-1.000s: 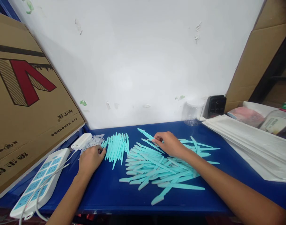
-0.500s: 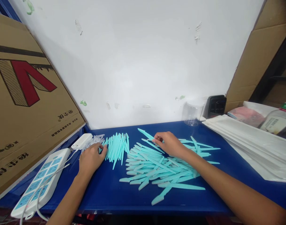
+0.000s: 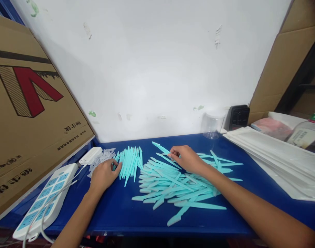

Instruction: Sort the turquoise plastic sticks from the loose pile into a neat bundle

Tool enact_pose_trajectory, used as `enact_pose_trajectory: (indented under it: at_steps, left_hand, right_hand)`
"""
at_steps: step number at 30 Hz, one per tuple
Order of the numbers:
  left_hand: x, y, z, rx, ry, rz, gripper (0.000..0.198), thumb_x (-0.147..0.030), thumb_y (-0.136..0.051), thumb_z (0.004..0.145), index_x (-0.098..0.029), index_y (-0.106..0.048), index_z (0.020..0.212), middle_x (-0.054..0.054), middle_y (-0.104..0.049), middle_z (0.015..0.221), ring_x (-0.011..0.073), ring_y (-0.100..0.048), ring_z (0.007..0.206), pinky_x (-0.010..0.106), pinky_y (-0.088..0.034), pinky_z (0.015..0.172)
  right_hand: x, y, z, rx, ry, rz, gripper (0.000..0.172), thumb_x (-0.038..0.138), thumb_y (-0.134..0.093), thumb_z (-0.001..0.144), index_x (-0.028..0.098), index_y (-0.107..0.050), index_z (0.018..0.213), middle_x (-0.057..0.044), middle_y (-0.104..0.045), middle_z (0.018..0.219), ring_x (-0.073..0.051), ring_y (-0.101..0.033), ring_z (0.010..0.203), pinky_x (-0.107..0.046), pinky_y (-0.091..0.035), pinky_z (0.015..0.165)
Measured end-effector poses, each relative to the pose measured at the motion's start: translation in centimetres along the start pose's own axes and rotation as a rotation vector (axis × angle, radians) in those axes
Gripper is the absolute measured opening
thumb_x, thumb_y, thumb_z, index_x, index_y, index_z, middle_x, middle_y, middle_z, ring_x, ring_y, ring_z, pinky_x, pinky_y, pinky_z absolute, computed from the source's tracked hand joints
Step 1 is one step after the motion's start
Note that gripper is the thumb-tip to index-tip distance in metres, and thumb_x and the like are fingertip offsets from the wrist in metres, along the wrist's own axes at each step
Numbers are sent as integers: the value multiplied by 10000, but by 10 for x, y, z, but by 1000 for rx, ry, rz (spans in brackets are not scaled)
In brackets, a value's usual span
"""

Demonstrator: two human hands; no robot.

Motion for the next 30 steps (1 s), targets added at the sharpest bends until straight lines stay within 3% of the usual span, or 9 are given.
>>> enact_pose_trajectory:
  at_steps: [30]
  left_hand:
    - [0,-1,-1,-8,12,112,322,-439,-456,910,-220,-633,752,55,-701,742,260,-650,713,309,-325,592]
  right_hand:
    - [-1,-1,0,1,-3,-19,361,472,-516,999,206,-699,837,-52,-685,680,-179,-611,597,-271,-397,570]
Point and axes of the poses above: each hand's wrist, its own z-axis towards the middle knuckle, its own y-axis out of the back of the hand, x = y × z, the point moved 7 cm from there along z, towards the middle knuckle
